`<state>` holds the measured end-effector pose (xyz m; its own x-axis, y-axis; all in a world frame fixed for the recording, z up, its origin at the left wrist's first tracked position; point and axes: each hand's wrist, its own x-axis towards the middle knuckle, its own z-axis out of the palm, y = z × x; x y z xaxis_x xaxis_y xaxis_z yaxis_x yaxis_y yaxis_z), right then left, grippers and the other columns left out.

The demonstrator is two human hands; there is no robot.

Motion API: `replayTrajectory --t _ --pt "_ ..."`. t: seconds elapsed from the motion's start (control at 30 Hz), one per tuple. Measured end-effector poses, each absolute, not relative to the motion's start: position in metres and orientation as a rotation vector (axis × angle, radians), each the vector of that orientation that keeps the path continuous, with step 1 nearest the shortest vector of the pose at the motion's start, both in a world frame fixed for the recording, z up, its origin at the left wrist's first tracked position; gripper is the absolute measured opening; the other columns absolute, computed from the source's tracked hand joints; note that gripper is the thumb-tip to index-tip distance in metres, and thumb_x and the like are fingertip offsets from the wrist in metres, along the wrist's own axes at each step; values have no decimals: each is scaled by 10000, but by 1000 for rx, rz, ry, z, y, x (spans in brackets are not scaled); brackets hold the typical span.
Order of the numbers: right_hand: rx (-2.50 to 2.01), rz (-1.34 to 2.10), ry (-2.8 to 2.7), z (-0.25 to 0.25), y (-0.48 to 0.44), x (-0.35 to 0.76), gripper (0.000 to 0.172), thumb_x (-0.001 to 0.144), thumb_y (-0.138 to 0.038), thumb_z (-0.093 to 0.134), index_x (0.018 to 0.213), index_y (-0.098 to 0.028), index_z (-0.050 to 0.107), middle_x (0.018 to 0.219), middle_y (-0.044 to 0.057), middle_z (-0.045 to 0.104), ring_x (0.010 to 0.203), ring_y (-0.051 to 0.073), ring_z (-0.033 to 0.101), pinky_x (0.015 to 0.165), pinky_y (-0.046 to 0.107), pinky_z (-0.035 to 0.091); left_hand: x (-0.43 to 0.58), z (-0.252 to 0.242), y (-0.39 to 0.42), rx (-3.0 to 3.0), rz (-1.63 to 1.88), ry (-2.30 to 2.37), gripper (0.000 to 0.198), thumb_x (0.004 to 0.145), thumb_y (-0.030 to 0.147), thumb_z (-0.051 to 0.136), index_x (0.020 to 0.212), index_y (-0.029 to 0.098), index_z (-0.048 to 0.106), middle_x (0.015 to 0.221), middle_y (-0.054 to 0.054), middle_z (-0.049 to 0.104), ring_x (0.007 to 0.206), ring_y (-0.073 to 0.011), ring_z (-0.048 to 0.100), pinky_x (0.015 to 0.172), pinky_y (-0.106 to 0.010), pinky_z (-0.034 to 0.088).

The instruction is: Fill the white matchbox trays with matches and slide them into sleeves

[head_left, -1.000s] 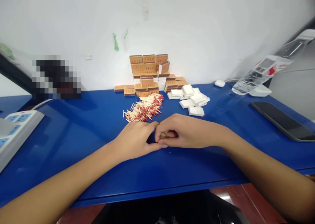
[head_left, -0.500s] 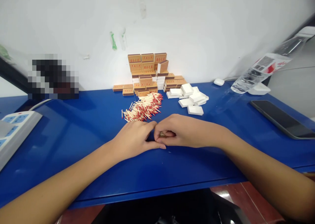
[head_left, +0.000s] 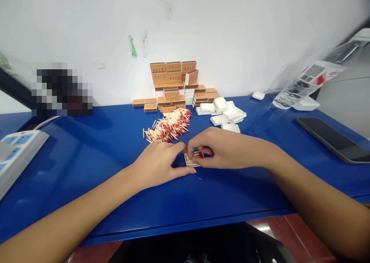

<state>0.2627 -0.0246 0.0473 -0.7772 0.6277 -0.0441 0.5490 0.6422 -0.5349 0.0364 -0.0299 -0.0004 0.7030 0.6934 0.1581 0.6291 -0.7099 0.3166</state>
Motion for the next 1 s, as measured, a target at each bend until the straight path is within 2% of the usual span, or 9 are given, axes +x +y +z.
replayTrajectory --t 0.2,0.67,0.83,1.0 --pt "-1019 825 -2743 45 -25 261 130 872 -183 670 744 -194 649 645 -53 575 590 98 481 603 258 316 36 0 -30 2663 385 1054 474 881 628 700 783 198 528 592 49 546 497 -130 514 499 -263 240" --pt "-1079 836 -2724 44 -28 257 193 880 -236 666 717 -198 571 629 -58 544 552 92 422 567 267 283 36 -2 -29 2664 389 1051 463 890 626 687 800 199 534 612 43 566 512 -134 525 502 -267 245" --pt "-1117 707 -2727 48 -26 264 93 901 -234 626 814 -202 636 686 -39 587 590 103 464 596 274 298 36 0 -30 2654 374 1052 439 887 619 699 855 199 574 605 53 560 503 -132 515 507 -267 244" --pt "-1132 720 -2779 50 -26 271 102 874 -235 645 780 -214 675 678 -47 608 577 99 484 593 278 310 36 0 -30 2639 351 1056 429 890 629 691 897 208 605 620 55 565 504 -127 505 515 -270 243"
